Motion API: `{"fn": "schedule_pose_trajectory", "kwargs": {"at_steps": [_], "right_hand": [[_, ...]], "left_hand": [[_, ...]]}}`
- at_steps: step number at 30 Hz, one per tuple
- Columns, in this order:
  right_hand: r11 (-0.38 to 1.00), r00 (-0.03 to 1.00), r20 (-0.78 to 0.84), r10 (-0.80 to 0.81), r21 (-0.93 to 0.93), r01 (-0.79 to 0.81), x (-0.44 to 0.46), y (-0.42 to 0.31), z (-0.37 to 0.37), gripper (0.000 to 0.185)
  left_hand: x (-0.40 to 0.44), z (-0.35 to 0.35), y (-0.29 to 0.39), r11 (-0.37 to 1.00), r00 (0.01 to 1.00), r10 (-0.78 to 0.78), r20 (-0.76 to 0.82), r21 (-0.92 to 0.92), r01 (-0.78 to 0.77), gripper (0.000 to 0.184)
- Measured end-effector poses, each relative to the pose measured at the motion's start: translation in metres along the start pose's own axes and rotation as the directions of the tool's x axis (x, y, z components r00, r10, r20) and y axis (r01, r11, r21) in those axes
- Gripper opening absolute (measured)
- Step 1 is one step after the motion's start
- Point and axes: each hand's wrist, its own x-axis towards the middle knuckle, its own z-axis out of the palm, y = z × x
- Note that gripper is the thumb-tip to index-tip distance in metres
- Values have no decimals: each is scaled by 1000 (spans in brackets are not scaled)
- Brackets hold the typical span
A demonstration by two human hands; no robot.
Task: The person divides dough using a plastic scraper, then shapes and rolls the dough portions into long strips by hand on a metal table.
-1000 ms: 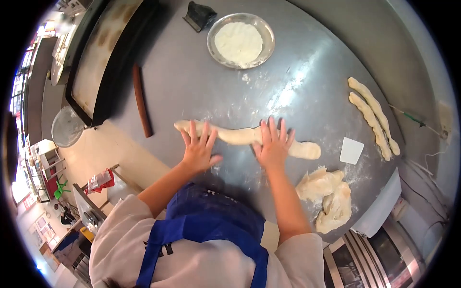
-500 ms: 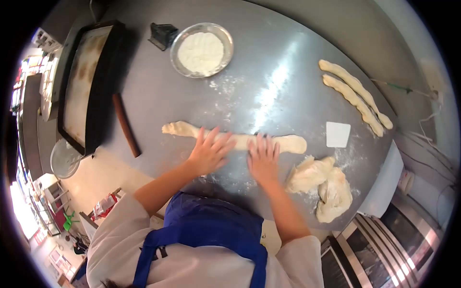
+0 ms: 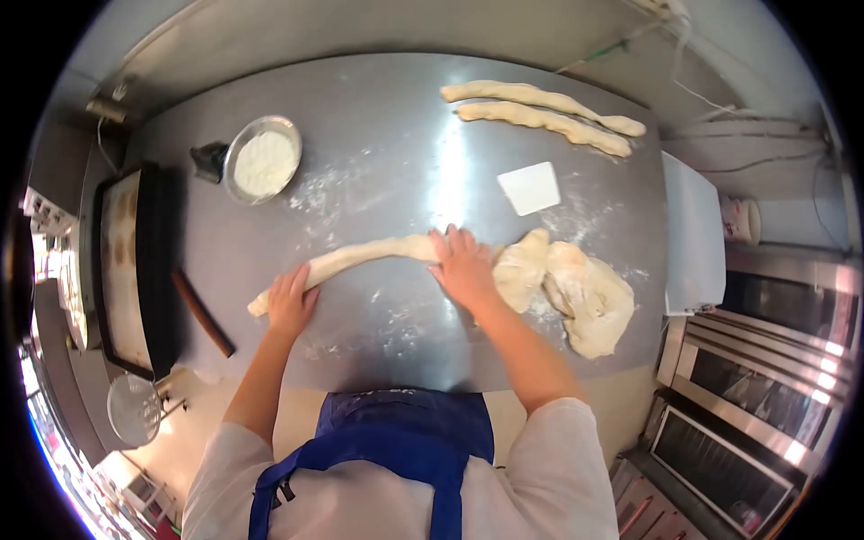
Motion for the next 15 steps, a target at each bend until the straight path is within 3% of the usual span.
{"fn": "schedule_pose_trajectory", "kwargs": {"at_steps": [1,3,6,7,8,10,11,15], "right_hand": [[1000,1000,-10,14,-8,-14,-1,4,-3,66],[985,979,204,11,169,-46,-1,16,-9,44],[995,990,123,-65,84,55,7,57,-52,32],[996,997,43,-67,67,64,6,80,-60,34],[997,996,-58,-69,21,71,3,108,-70,35],[997,974,-218,-59,-59,47,-8,172,-91,36],[996,959,-279,-44,-89,20,-16,209,-98,36],[952,935,-345,89,-246,-181,-44,338,-142,37]], "left_hand": [[8,-2,5,1000,1000,17,-7,-6,-17,55],[17,-4,19,979,958,-201,206,74,189,48],[54,7,28,959,922,-279,267,28,282,44],[73,1,44,985,963,-171,209,8,173,44],[95,-2,61,986,964,-163,208,13,164,44],[148,-3,103,995,966,51,254,68,-70,43],[175,-2,129,992,967,94,239,54,-110,43],[271,25,229,959,945,264,192,48,-278,38]]}}
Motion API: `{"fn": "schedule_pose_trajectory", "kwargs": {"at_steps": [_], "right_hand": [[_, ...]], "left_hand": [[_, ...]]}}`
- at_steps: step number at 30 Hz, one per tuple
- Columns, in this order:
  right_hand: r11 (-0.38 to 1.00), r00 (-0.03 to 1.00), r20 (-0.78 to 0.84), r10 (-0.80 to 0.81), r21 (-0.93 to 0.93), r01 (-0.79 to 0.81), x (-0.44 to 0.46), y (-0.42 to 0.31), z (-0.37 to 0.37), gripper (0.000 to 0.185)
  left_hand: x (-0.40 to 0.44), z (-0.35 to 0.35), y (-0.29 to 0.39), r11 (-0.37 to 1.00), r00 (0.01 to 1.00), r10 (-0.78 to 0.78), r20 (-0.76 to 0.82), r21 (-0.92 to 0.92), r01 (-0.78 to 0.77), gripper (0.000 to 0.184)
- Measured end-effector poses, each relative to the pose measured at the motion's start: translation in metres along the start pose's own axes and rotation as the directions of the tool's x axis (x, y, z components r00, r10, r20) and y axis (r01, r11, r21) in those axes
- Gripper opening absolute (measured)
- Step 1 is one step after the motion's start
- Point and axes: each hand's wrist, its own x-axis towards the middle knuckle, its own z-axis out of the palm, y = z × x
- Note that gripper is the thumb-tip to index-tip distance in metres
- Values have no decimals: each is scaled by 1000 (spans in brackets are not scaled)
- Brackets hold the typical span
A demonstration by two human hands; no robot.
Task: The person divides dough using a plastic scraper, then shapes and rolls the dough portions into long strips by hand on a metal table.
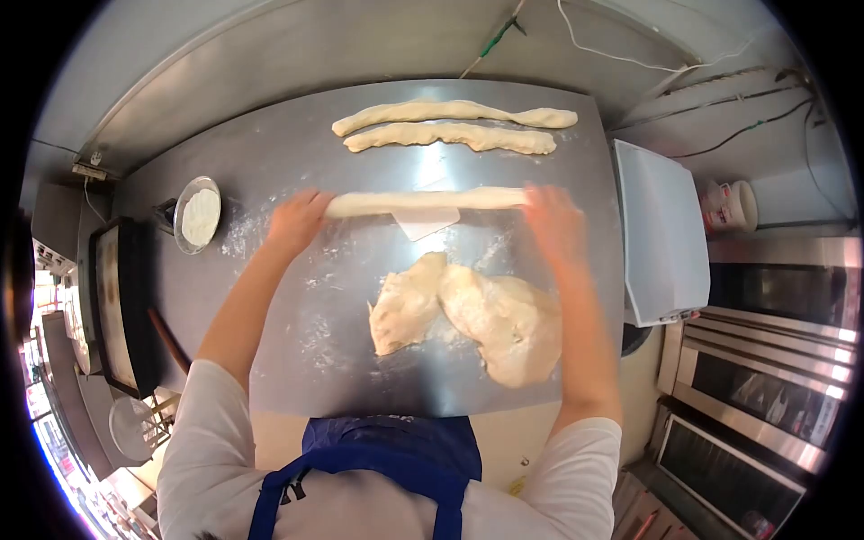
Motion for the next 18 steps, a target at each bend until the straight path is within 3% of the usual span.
{"fn": "schedule_pose_trajectory", "kwargs": {"at_steps": [3,5,6,7,8,9,10,12,13,16,18], "right_hand": [[995,994,57,98,-18,-97,-14,69,29,35],[942,960,77,270,-226,-247,-36,98,81,50],[947,961,81,264,-210,-242,-38,95,84,50],[959,950,129,284,-37,-282,-40,89,85,54],[938,939,183,292,134,-318,-39,84,88,58],[940,941,190,278,149,-308,-39,83,97,58],[935,934,194,301,133,-329,-40,80,105,58],[930,926,203,319,122,-347,-40,79,115,59],[933,923,204,326,84,-349,-38,81,117,58],[927,908,237,346,65,-370,-34,69,92,56],[920,896,272,350,83,-384,-32,40,66,56]], "left_hand": [[59,40,32,985,962,151,-226,116,-128,40],[74,64,67,981,966,-31,-257,179,79,43],[78,69,81,994,994,-105,-40,-13,105,49],[79,74,94,965,973,-137,188,-196,174,54],[78,73,114,953,960,-188,210,-198,230,65],[77,72,130,937,943,-239,234,-201,287,77],[79,78,134,933,936,-256,241,-193,305,77],[84,82,140,944,971,-235,39,-227,238,92],[89,80,142,944,970,-238,41,-223,242,92],[105,69,149,978,973,-155,171,-109,176,99],[112,67,152,954,916,-280,287,-19,298,102]]}}
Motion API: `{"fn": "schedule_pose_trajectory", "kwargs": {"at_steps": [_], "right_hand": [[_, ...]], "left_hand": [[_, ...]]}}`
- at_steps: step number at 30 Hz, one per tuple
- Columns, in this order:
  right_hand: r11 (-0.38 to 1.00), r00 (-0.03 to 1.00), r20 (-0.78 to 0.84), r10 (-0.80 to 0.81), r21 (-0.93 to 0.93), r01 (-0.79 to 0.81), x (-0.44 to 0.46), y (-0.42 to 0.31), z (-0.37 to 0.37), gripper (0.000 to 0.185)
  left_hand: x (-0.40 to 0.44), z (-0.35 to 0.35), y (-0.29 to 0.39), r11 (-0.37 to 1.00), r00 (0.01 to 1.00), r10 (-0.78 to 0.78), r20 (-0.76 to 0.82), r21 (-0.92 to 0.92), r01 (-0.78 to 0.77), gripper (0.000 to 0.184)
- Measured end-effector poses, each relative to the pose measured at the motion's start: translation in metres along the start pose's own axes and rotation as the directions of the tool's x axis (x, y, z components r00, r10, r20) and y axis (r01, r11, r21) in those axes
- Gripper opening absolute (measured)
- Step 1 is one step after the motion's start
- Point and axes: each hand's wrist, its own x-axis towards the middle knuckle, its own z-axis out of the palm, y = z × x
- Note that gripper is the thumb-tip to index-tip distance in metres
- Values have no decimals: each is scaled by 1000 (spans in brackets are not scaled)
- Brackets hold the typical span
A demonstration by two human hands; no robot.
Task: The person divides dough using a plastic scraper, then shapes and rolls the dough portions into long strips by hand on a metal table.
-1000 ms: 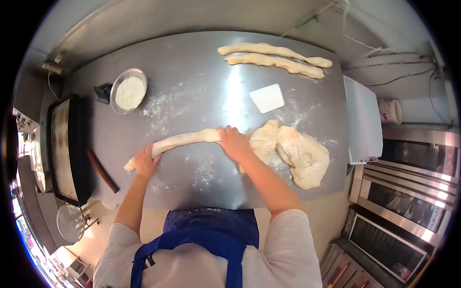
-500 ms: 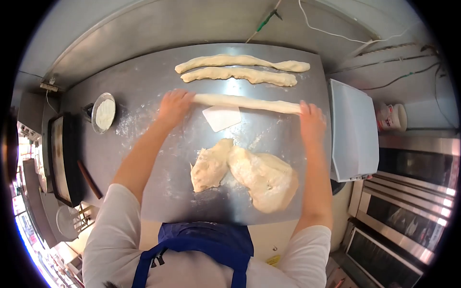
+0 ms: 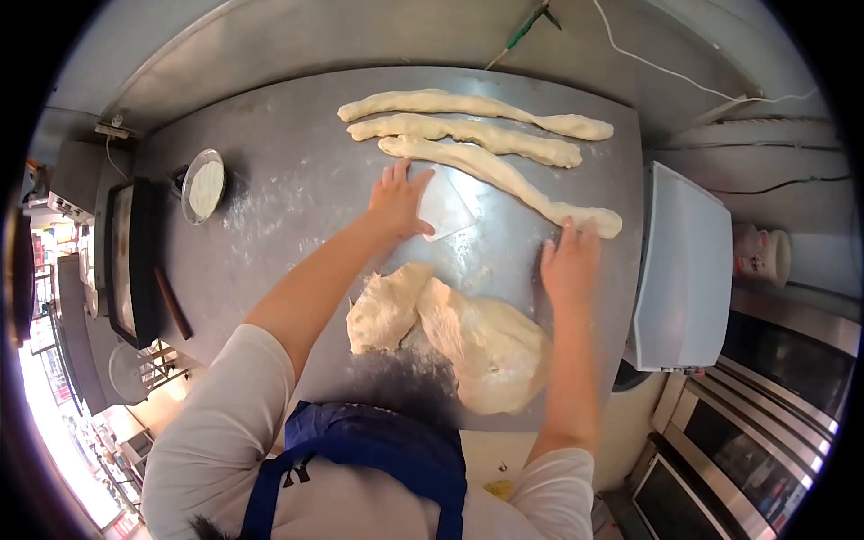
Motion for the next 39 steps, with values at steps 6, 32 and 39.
{"fn": "schedule_pose_trajectory", "kwargs": {"at_steps": [6,32,39], "right_hand": [[871,958,119,-260,458,180,-36,-120,3,60],[723,921,375,103,608,-328,-111,-190,-51,38],[908,944,303,130,347,-236,-108,-206,17,38]], "left_hand": [[-10,19,-18,960,974,-197,108,-180,214,80],[-138,58,-36,912,978,184,95,-389,-134,64],[-129,56,-53,862,974,159,160,-504,-57,66]]}}
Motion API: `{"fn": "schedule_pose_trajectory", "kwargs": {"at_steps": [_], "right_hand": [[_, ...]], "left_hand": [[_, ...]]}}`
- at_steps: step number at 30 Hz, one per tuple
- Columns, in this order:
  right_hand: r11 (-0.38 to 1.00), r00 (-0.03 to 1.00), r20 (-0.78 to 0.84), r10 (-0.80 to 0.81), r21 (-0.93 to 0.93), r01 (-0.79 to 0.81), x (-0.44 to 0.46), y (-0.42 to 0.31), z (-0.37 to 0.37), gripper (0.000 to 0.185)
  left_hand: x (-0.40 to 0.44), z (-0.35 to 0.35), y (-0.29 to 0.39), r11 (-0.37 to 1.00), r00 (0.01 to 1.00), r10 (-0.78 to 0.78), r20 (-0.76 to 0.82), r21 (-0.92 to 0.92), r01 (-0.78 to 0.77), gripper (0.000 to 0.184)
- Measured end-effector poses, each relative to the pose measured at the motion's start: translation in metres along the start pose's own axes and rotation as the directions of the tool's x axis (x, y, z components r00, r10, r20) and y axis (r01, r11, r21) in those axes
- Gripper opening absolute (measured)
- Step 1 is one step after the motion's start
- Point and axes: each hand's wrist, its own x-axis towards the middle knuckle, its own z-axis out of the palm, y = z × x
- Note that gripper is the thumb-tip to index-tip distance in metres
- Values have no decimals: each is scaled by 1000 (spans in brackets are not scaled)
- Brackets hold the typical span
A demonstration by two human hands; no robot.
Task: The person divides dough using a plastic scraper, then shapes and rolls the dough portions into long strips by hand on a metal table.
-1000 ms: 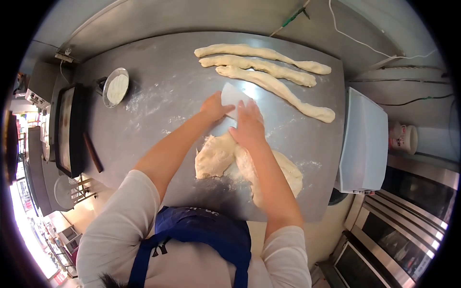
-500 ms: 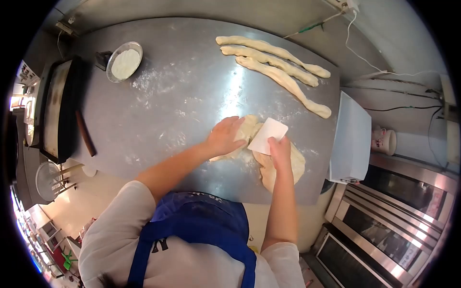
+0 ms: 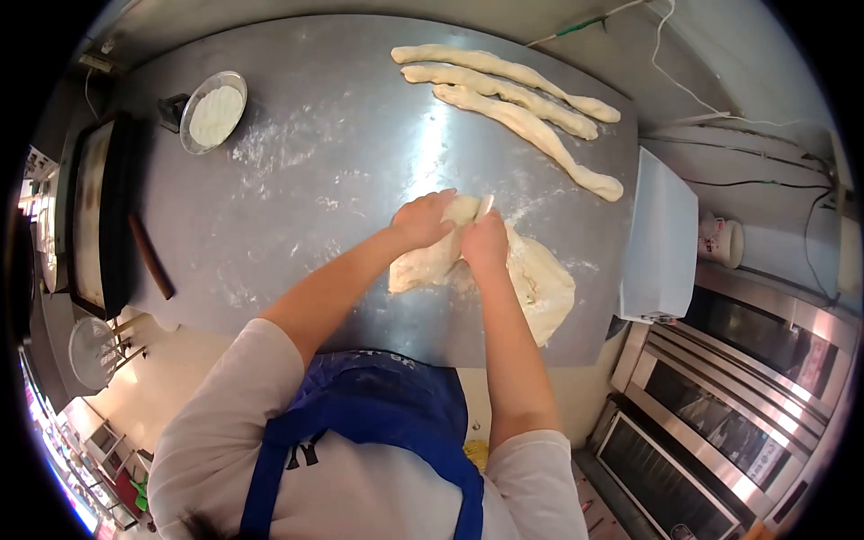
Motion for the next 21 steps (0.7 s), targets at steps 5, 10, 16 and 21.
{"fn": "schedule_pose_trajectory", "kwargs": {"at_steps": [5,10,16,21], "right_hand": [[993,995,-66,-74,83,80,2,15,0,33],[968,987,-142,-76,227,107,30,29,9,32],[848,872,-301,-387,255,465,-3,-12,19,35],[981,992,-6,-127,150,126,-25,32,-29,36]], "left_hand": [[-15,-17,-9,998,1000,-29,12,61,28,82],[-39,-4,-23,984,997,-72,-1,-162,71,91],[-43,18,-9,933,934,-278,-222,-293,208,99],[-42,29,-19,957,917,-198,-345,-268,106,98]]}}
